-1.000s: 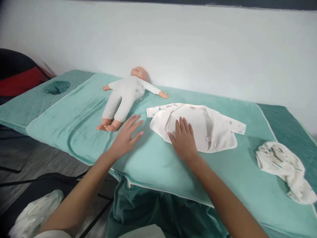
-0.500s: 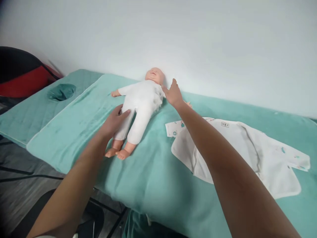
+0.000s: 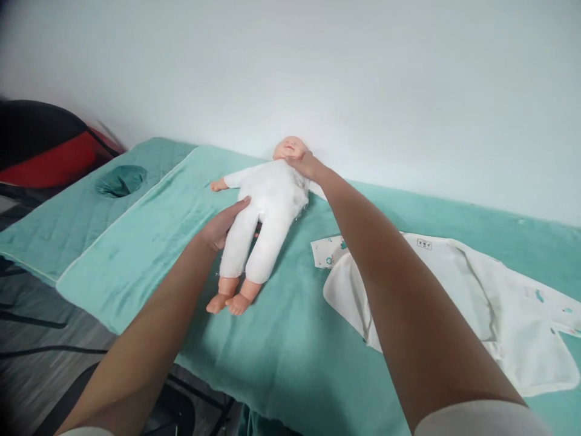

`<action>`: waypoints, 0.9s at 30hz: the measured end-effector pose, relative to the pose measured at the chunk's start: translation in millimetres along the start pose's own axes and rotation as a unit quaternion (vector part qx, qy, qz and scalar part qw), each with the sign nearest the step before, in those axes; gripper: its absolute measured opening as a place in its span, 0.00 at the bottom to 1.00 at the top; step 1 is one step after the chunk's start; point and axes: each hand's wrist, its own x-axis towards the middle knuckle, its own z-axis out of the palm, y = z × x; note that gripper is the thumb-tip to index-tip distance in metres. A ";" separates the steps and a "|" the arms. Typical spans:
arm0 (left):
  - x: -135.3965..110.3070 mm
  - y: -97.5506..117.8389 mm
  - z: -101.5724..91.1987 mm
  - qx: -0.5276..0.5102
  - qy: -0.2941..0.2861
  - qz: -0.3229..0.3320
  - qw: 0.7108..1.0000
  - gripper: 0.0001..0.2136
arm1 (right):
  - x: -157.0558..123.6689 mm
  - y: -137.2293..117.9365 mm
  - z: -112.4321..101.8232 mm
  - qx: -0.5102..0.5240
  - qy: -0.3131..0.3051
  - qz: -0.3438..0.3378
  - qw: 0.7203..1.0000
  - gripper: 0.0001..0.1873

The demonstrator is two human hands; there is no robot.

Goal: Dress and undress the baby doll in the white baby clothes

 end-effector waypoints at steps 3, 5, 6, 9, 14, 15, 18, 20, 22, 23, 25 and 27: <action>-12.2 3.8 21.0 -0.010 -0.020 0.019 1.000 0.23 | -16.3 -3.3 -24.4 -0.008 -0.036 0.035 0.999 0.31; -21.9 6.5 44.6 -0.012 -0.033 0.032 0.999 0.23 | -35.1 -2.5 -49.2 -0.028 -0.024 0.061 0.997 0.33; -26.9 7.4 59.0 -0.014 -0.043 0.037 0.998 0.23 | -46.3 -0.7 -63.7 -0.038 -0.014 0.073 0.997 0.34; -41.4 5.5 109.7 -0.023 -0.083 0.040 0.995 0.23 | -86.1 11.3 -112.7 -0.058 0.014 0.084 0.995 0.37; -65.1 -16.9 202.4 -0.054 -0.174 0.040 0.982 0.28 | -163.5 49.8 -195.0 -0.079 0.055 0.121 0.988 0.39; -70.1 -23.3 219.7 -0.056 -0.189 0.039 0.980 0.30 | -179.1 58.7 -208.5 -0.080 0.062 0.126 0.987 0.39; -84.5 -43.1 264.3 -0.053 -0.221 0.031 0.973 0.33 | -221.3 83.8 -238.5 -0.073 0.076 0.121 0.987 0.37; -92.5 -55.4 287.2 -0.059 -0.236 0.026 0.970 0.33 | -243.4 97.8 -248.7 -0.070 0.091 0.126 0.985 0.38; -97.9 -66.6 304.6 -0.070 -0.240 0.020 0.968 0.32 | -259.6 109.4 -251.6 -0.071 0.113 0.159 0.978 0.43; -99.3 -72.0 311.4 -0.073 -0.238 0.016 0.968 0.32 | -265.3 114.7 -250.8 -0.073 0.124 0.181 0.973 0.47; -99.3 -82.4 321.2 -0.079 -0.225 0.010 0.971 0.32 | -272.7 124.7 -246.3 -0.074 0.134 0.216 0.964 0.52; -96.2 -92.8 325.7 -0.084 -0.212 0.007 0.974 0.32 | -275.9 134.6 -240.2 -0.076 0.127 0.222 0.964 0.53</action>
